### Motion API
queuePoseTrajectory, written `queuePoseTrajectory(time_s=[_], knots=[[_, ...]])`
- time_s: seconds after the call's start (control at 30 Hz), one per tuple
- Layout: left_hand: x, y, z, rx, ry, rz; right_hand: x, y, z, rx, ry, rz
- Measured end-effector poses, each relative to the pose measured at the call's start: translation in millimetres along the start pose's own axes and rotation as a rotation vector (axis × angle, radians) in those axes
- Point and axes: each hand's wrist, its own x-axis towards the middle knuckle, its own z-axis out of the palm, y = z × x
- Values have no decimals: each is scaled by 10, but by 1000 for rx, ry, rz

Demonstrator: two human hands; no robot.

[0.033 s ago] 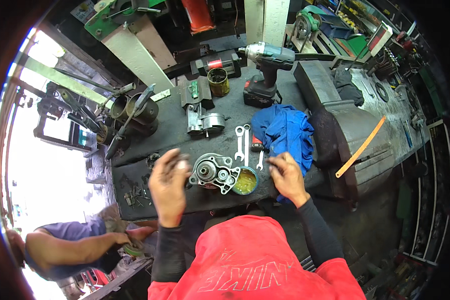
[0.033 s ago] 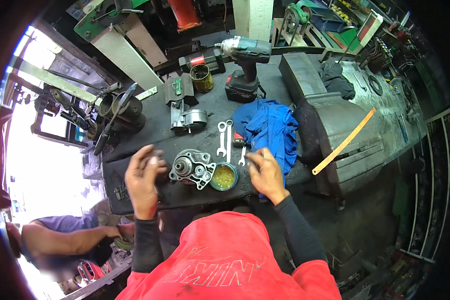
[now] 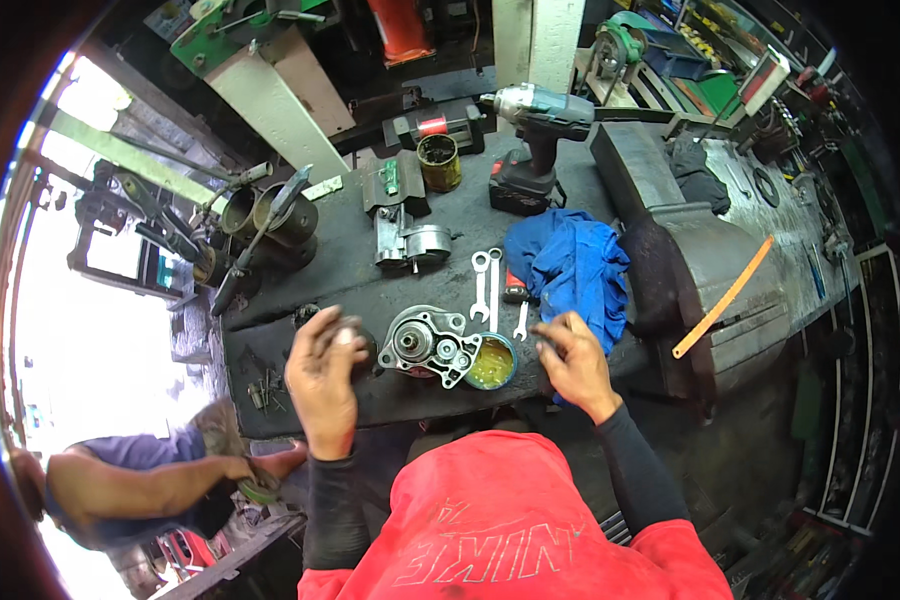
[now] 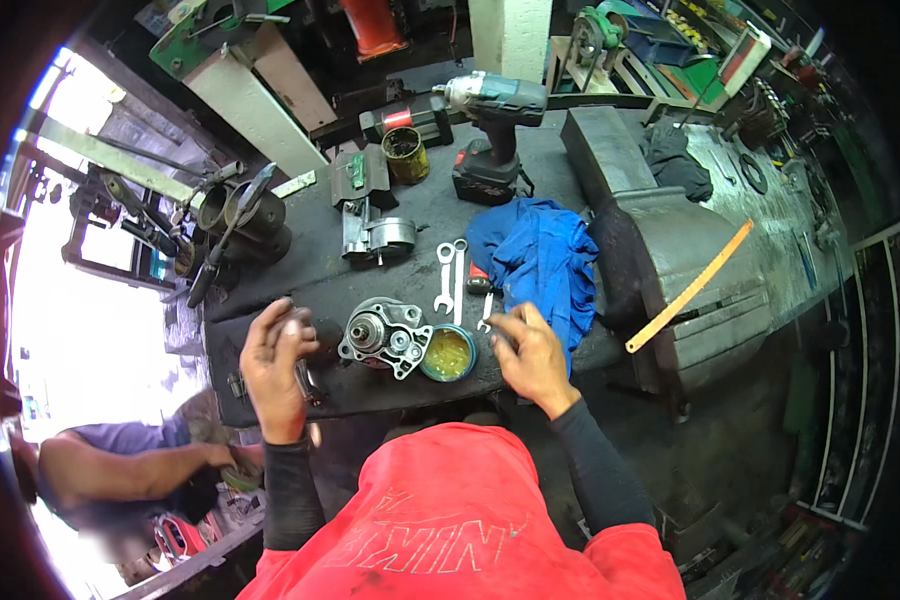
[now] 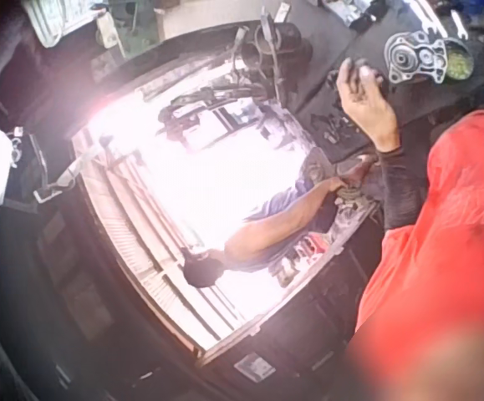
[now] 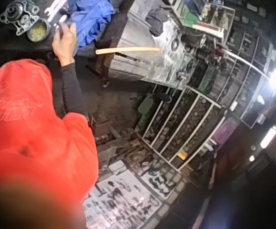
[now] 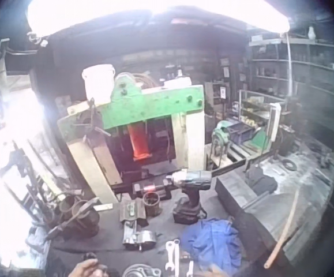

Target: The person assembles mechanical components on a workbench, applying grease to a cylindrical part and inserting it into a housing. They handle bolts and small parts, then attach a larger metal casing to the assembly. The person wipes the assembled unit with a cloth.

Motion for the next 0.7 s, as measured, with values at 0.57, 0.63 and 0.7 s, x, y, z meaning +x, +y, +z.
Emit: queuePoseTrajectory(time_s=[0.57, 0.63, 0.7], knots=[[-657, -788, -423, -217, 50, -198, 184, -186, 447, -1016, -424, -432], [-655, -836, -533, -216, 49, -209, 205, -306, 406, -940, -476, -324], [-639, -884, -650, -214, 46, -215, 198, -483, 284, -589, -422, -233]])
